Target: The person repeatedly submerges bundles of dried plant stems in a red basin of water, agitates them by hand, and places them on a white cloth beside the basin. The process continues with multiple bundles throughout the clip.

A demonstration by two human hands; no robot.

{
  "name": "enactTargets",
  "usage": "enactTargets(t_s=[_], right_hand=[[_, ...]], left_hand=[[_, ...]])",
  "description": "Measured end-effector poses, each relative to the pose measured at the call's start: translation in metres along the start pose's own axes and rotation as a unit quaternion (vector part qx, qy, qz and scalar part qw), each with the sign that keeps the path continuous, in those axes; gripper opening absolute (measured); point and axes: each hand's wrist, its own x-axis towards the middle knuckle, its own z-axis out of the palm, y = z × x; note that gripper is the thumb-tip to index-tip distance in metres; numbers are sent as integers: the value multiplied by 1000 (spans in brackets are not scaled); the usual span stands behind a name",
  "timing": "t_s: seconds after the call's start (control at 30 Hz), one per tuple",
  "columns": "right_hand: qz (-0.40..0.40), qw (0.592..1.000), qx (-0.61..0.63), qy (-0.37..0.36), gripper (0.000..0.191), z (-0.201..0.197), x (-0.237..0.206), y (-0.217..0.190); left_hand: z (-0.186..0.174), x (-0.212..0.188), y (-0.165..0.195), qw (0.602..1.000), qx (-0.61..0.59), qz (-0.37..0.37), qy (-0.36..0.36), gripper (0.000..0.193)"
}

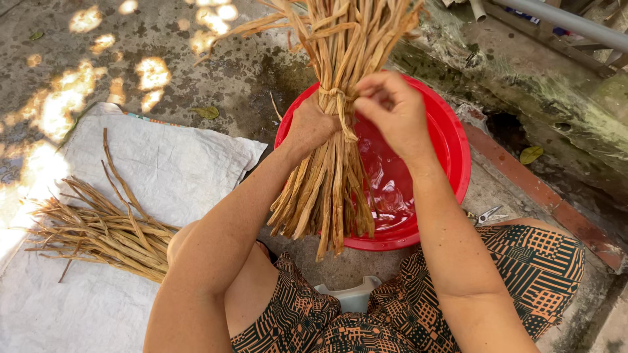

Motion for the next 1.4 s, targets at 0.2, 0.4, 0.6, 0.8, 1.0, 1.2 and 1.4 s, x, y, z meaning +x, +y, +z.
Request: enactTargets(t_s=[0.2,0.4,0.6,0.8,1.0,1.2,1.4], right_hand=[[-80,993,-89,11,28,24,-10,20],[-101,995,-2,-17,19,11,-7,44],[4,996,66,-63,16,9,-3,52],[39,968,225,-103,21,-4,-6,41],[60,889,451,54,16,1,-2,49],[98,967,220,85,19,39,-14,71],[106,929,342,96,19,60,-23,106]], left_hand=[[8,1,-10,997,-48,49,25,52],[4,2,-11,974,-206,67,-66,50],[-7,4,-9,965,-237,8,-114,50],[-14,2,-9,951,-251,42,-174,40],[-23,9,-7,933,-321,23,-160,56],[-32,11,-14,929,-330,77,-148,53],[-39,5,-19,908,-386,78,-144,48]])
